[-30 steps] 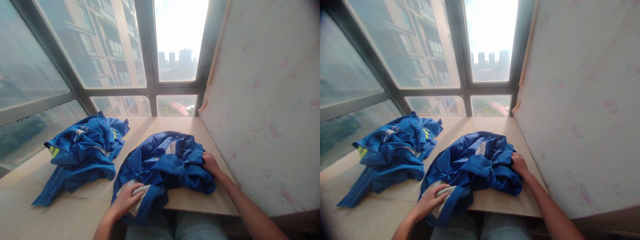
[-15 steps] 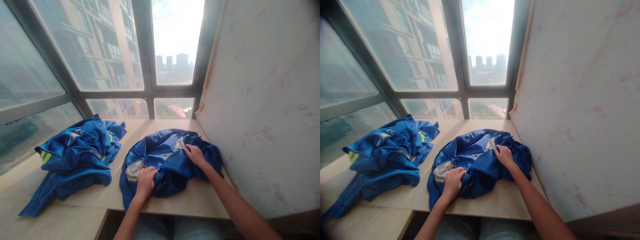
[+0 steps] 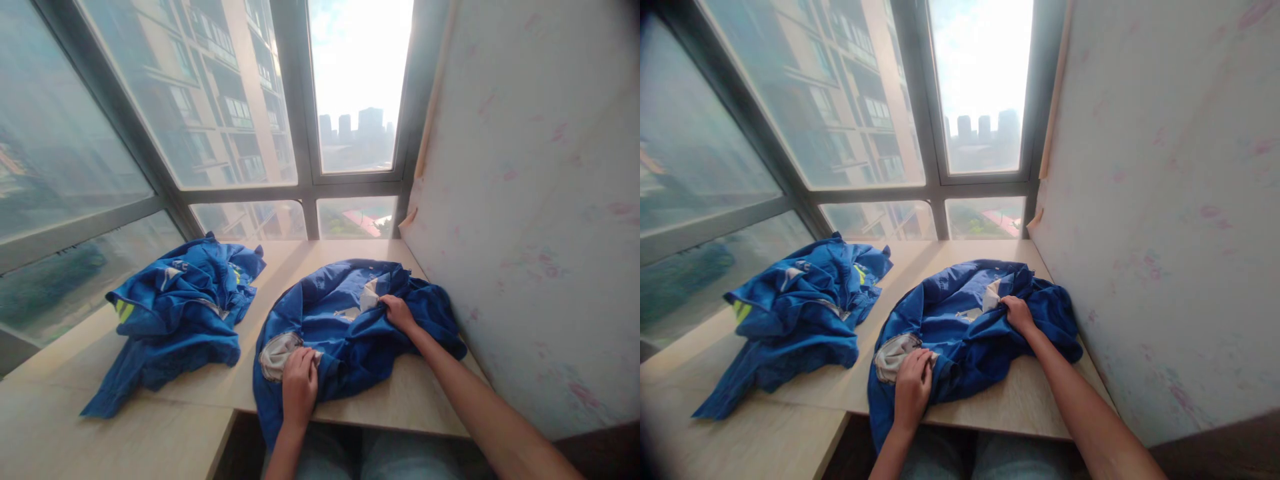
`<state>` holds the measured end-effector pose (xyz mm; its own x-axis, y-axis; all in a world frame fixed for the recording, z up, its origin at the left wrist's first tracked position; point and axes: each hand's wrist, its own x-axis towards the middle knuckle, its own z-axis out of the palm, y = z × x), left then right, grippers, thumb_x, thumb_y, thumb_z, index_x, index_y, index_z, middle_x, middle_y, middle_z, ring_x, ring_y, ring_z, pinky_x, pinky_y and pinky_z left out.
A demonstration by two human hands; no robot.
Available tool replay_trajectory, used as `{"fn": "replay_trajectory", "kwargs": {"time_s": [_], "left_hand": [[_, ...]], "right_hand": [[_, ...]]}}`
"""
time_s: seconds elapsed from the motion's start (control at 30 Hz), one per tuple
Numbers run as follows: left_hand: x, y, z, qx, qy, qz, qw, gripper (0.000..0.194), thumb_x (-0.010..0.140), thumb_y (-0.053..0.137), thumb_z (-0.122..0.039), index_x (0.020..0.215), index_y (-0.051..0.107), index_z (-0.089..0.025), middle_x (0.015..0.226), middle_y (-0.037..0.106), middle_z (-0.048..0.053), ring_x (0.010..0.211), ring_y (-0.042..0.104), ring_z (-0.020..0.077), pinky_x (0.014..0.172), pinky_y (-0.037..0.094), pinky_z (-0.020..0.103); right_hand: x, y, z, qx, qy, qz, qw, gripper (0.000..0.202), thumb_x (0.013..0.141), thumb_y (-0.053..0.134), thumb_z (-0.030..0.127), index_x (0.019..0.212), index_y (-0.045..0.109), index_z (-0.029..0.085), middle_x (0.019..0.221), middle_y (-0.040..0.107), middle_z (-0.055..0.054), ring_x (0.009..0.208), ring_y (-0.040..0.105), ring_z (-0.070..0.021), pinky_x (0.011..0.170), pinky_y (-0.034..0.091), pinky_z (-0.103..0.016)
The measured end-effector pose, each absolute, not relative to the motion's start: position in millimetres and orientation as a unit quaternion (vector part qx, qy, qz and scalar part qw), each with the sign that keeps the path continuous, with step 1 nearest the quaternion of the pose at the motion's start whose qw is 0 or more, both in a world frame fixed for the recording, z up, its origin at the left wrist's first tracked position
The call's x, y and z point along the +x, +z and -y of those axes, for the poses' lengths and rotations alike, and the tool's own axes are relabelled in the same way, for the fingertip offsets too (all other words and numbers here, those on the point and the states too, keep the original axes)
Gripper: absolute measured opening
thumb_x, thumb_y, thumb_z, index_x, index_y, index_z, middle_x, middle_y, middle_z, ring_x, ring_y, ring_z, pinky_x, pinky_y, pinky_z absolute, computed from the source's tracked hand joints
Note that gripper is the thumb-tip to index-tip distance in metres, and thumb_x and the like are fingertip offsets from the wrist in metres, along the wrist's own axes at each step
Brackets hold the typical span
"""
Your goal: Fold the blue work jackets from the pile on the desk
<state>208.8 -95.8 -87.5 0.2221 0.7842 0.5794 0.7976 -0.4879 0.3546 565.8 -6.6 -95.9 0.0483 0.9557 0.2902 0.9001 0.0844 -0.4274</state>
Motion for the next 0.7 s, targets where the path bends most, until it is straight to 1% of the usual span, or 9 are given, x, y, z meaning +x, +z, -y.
{"fn": "replay_trajectory", "kwargs": {"time_s": [0.1, 0.17, 0.23, 0.3, 0.37, 0.43, 0.53, 0.6, 0.7], "left_hand": [[209, -84, 98, -0.789, -0.349, 0.506, -0.009, 0.024, 0.095, 0.045, -0.018, 0.104, 0.068, -0.02, 0.103, 0.069, 0.009, 0.1, 0.063, 0.0246, 0.092, 0.052, 0.044], [211, -82, 98, -0.787, -0.337, 0.516, -0.011, 0.026, 0.096, 0.043, -0.018, 0.102, 0.068, -0.019, 0.101, 0.068, 0.009, 0.098, 0.062, 0.0247, 0.09, 0.052, 0.044], [214, -81, 99, -0.782, -0.333, 0.528, -0.005, 0.027, 0.096, 0.041, -0.018, 0.102, 0.067, -0.018, 0.101, 0.068, 0.009, 0.098, 0.062, 0.0251, 0.089, 0.053, 0.043], [215, -81, 99, -0.779, -0.333, 0.531, -0.003, 0.026, 0.096, 0.042, -0.018, 0.102, 0.067, -0.018, 0.101, 0.067, 0.009, 0.099, 0.062, 0.0252, 0.089, 0.052, 0.043], [216, -81, 101, -0.777, -0.334, 0.534, -0.008, 0.026, 0.096, 0.042, -0.017, 0.103, 0.067, -0.019, 0.102, 0.067, 0.009, 0.1, 0.061, 0.025, 0.091, 0.052, 0.043], [217, -80, 103, -0.774, -0.334, 0.538, -0.015, 0.026, 0.095, 0.043, -0.016, 0.104, 0.067, -0.019, 0.102, 0.067, 0.009, 0.101, 0.061, 0.0249, 0.092, 0.051, 0.042], [217, -79, 107, -0.776, -0.331, 0.536, -0.024, 0.025, 0.094, 0.045, -0.015, 0.104, 0.067, -0.019, 0.102, 0.066, 0.009, 0.1, 0.06, 0.0242, 0.092, 0.051, 0.041], [216, -78, 109, -0.784, -0.325, 0.529, -0.03, 0.025, 0.094, 0.045, -0.014, 0.103, 0.067, -0.019, 0.101, 0.066, 0.008, 0.099, 0.06, 0.0239, 0.091, 0.05, 0.041], [215, -77, 111, -0.792, -0.311, 0.524, -0.034, 0.026, 0.094, 0.044, -0.014, 0.103, 0.068, -0.02, 0.102, 0.066, 0.008, 0.099, 0.06, 0.0239, 0.091, 0.05, 0.041]], "right_hand": [[581, -83, -4, -0.702, 0.037, 0.657, 0.271, 0.036, 0.08, 0.047, 0.003, 0.099, 0.072, 0.02, 0.105, 0.072, -0.005, 0.101, 0.064, -0.0182, 0.092, 0.044, -0.026], [582, -74, -10, -0.732, 0.014, 0.617, 0.289, 0.034, 0.082, 0.048, 0.005, 0.104, 0.071, 0.017, 0.112, 0.069, -0.011, 0.107, 0.062, -0.0221, 0.096, 0.044, -0.032], [574, -71, -11, -0.753, -0.01, 0.58, 0.31, 0.036, 0.083, 0.049, 0.01, 0.115, 0.067, 0.014, 0.123, 0.064, -0.016, 0.116, 0.057, -0.0262, 0.101, 0.042, -0.038], [561, -76, -3, -0.765, -0.039, 0.532, 0.361, 0.041, 0.084, 0.052, 0.017, 0.124, 0.061, 0.012, 0.132, 0.058, -0.019, 0.125, 0.051, -0.0296, 0.106, 0.039, -0.042], [547, -90, 15, -0.768, -0.05, 0.462, 0.44, 0.046, 0.084, 0.053, 0.026, 0.128, 0.058, 0.011, 0.133, 0.056, -0.02, 0.125, 0.051, -0.0312, 0.105, 0.04, -0.044], [537, -108, 41, -0.769, -0.004, 0.392, 0.505, 0.051, 0.085, 0.053, 0.036, 0.129, 0.056, 0.009, 0.127, 0.06, -0.022, 0.116, 0.058, -0.0316, 0.099, 0.046, -0.044], [531, -126, 75, -0.759, 0.131, 0.363, 0.525, 0.056, 0.082, 0.057, 0.048, 0.123, 0.059, 0.01, 0.112, 0.067, -0.02, 0.1, 0.066, -0.0305, 0.09, 0.052, -0.043], [532, -124, 86, -0.744, 0.207, 0.362, 0.523, 0.053, 0.074, 0.064, 0.048, 0.113, 0.063, 0.013, 0.101, 0.071, -0.016, 0.095, 0.068, -0.0304, 0.087, 0.054, -0.042], [539, -99, 83, -0.708, 0.308, 0.341, 0.536, 0.04, 0.064, 0.069, 0.039, 0.096, 0.067, 0.016, 0.085, 0.073, -0.009, 0.082, 0.07, -0.0277, 0.075, 0.057, -0.038]]}}
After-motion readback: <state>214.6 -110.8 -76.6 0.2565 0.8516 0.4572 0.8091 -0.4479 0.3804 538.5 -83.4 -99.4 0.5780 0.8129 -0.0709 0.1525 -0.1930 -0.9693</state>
